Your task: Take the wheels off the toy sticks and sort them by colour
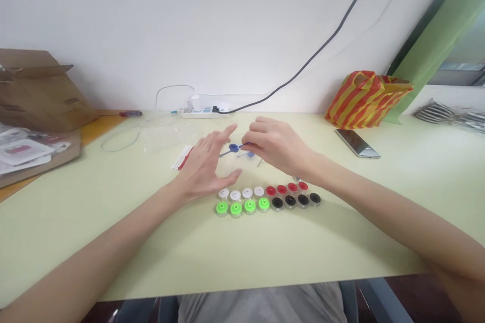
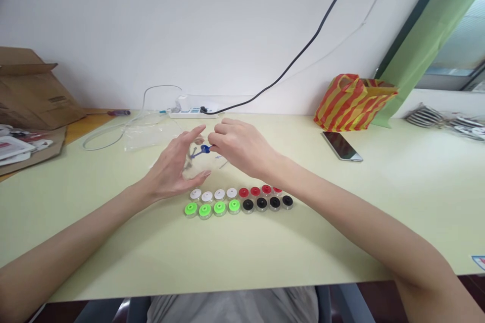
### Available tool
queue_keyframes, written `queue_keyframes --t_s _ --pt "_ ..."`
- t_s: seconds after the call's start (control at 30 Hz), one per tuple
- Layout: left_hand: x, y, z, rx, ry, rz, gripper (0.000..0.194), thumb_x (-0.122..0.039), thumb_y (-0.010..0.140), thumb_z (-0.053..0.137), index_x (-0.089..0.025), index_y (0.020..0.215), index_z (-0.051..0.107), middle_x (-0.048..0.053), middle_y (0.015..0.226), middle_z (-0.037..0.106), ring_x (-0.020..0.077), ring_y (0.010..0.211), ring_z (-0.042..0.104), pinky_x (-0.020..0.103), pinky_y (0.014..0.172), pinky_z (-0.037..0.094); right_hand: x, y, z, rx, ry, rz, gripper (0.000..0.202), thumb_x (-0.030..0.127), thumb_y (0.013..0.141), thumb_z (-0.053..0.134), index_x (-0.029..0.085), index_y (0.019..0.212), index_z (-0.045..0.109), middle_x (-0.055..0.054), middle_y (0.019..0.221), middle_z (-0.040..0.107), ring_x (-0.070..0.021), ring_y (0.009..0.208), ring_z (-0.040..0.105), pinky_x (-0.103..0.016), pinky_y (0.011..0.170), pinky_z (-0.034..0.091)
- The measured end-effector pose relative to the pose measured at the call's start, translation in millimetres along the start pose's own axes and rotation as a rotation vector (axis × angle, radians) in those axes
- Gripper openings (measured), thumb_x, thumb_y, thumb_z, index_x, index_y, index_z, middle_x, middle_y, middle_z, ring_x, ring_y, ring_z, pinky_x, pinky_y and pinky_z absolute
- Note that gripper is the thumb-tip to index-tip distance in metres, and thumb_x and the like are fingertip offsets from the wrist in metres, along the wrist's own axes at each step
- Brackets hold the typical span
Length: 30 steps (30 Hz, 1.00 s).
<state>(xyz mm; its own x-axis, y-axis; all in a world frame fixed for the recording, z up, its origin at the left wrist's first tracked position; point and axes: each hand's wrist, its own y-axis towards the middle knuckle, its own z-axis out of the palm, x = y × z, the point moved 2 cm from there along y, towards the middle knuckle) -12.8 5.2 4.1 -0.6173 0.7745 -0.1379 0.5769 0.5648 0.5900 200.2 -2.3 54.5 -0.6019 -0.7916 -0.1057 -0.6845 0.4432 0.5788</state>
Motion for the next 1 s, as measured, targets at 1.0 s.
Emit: queue_keyframes --t_s 1.0 --pt "-1.2 2.3 -1.8 -0.037 0.249 0.146 0.098 -0.038 0.091 0.063 -0.025 0.171 0.008 0.015 0.129 0.059 0.0351 0.114 0.057 0.051 0.098 0.045 25.9 3.9 -10.5 0.13 0.461 0.369 0.03 0.017 0.101 0.055 0.015 0.073 0.069 -0.001 0.067 0.067 -0.0115 0.06 0.052 -0.029 0.064 0.037"
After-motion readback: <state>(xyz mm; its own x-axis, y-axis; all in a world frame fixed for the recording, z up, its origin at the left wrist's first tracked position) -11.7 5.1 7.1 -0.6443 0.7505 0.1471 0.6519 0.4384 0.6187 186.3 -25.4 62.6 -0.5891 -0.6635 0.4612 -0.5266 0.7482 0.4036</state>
